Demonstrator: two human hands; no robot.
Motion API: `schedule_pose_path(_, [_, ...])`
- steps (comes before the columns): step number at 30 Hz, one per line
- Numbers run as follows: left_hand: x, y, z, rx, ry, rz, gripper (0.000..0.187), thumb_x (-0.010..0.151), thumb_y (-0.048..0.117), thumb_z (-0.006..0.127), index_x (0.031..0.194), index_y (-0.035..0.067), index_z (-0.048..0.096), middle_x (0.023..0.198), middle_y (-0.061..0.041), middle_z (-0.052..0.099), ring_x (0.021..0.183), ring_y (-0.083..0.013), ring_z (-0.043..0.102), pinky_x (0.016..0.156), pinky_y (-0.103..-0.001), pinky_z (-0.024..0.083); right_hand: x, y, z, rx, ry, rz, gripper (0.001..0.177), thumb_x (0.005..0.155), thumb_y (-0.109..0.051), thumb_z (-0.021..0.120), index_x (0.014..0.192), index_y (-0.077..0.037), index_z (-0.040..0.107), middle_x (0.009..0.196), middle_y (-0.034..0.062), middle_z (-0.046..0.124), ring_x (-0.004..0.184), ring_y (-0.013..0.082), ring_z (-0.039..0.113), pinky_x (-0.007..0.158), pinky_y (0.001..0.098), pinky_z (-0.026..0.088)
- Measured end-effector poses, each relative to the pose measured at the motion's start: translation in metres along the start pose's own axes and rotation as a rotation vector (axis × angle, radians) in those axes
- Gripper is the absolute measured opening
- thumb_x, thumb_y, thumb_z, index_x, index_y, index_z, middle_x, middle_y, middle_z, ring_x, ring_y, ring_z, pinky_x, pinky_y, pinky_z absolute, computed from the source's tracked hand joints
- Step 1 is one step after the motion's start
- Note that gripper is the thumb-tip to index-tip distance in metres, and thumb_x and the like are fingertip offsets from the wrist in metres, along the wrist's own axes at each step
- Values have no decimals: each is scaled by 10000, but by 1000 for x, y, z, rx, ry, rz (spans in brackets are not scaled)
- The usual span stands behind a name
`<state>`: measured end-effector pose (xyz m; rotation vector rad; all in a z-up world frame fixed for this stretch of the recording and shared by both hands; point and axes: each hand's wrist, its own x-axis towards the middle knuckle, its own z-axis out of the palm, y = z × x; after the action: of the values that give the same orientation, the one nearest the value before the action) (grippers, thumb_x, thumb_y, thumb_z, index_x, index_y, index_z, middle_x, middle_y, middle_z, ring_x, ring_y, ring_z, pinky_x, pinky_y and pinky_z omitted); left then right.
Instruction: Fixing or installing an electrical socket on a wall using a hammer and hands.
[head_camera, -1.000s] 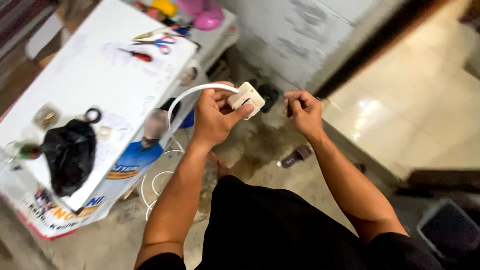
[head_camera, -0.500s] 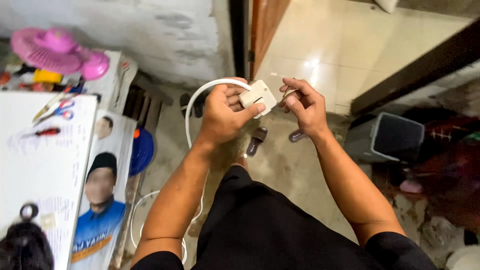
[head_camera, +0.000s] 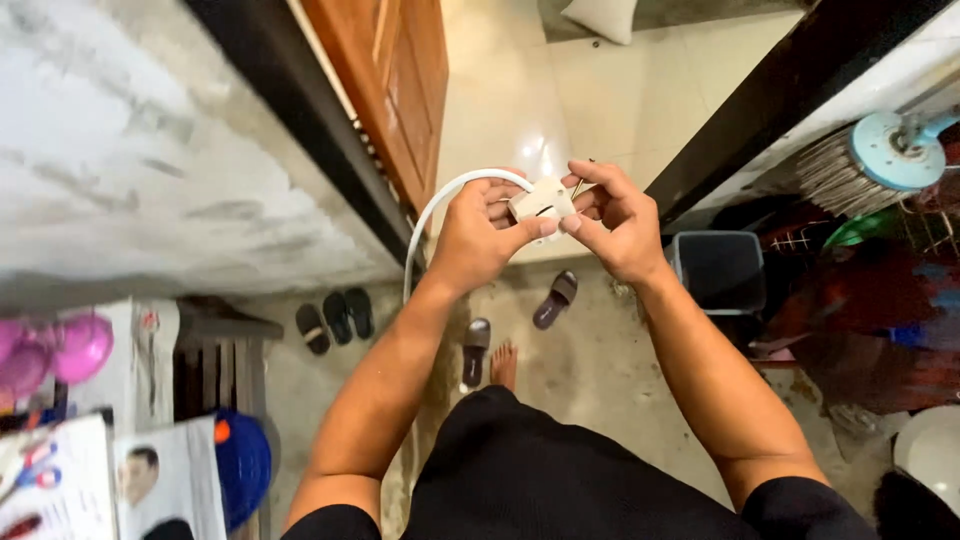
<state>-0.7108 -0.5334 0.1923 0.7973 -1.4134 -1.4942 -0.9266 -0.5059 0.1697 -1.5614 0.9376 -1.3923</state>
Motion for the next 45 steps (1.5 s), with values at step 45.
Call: schedule_pose_path(45, [775,88,-6,-21,-264,4,493,812,47,852,1205,-48,569,1110,-156,747,992,-172,728,861,-305,614,618,95,-319,-39,218,-79,477,995,-57,709,1430,41,538,1294,73,545,1070,121,645,840,254,598])
